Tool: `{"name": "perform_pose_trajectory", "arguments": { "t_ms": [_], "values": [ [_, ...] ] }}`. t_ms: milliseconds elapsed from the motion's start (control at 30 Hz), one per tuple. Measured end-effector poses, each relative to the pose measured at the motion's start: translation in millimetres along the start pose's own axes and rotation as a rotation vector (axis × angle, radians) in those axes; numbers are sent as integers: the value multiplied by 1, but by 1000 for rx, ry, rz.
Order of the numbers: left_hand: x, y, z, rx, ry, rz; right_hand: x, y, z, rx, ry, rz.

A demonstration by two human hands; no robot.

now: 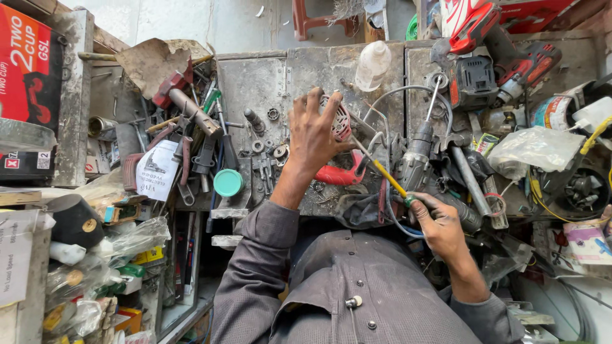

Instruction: The person repairs a red electric mixer at a cluttered workbench. They handle and turn small metal parts in their hands, pick up and set down components, use a screwdriver on the mixer body, handle a cordless drill, and near the end pour liquid from a plastic bottle onto the work area.

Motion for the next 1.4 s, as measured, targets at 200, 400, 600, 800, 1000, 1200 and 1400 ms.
{"name": "perform_pose_trajectory", "arguments": {
  "t_ms": [200,400,600,800,1000,1200,1400],
  "values": [
    [3,0,-2,43,22,12,-4,11,6,48,-70,-20],
    [3,0,0,89,14,13,-6,5,-2,78,39,1],
    [3,-3,1,87,4,23,-6,-2,-40,244,-194,46],
    [2,-4,3,120,-9,22,-18,-13,2,0,86,-2],
    [1,-4,3,132,-16,23,-21,-19,-8,68,2,-27],
    [3,-4,3,138,-10,27,-10,-6,9,-401,482,-161],
    [2,0,3,145,-19,19,-15,3,-50,369,-240,-108]
  ]
}}
Point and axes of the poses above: each hand's wrist, its own x-axis away from the middle knuckle, its own y-axis out of the palm, z = x × y, the point moved 7 cm from there along -x, towards the middle knuckle, and after that the axes turned 11 degrees about -y, right-handed, at the moved point
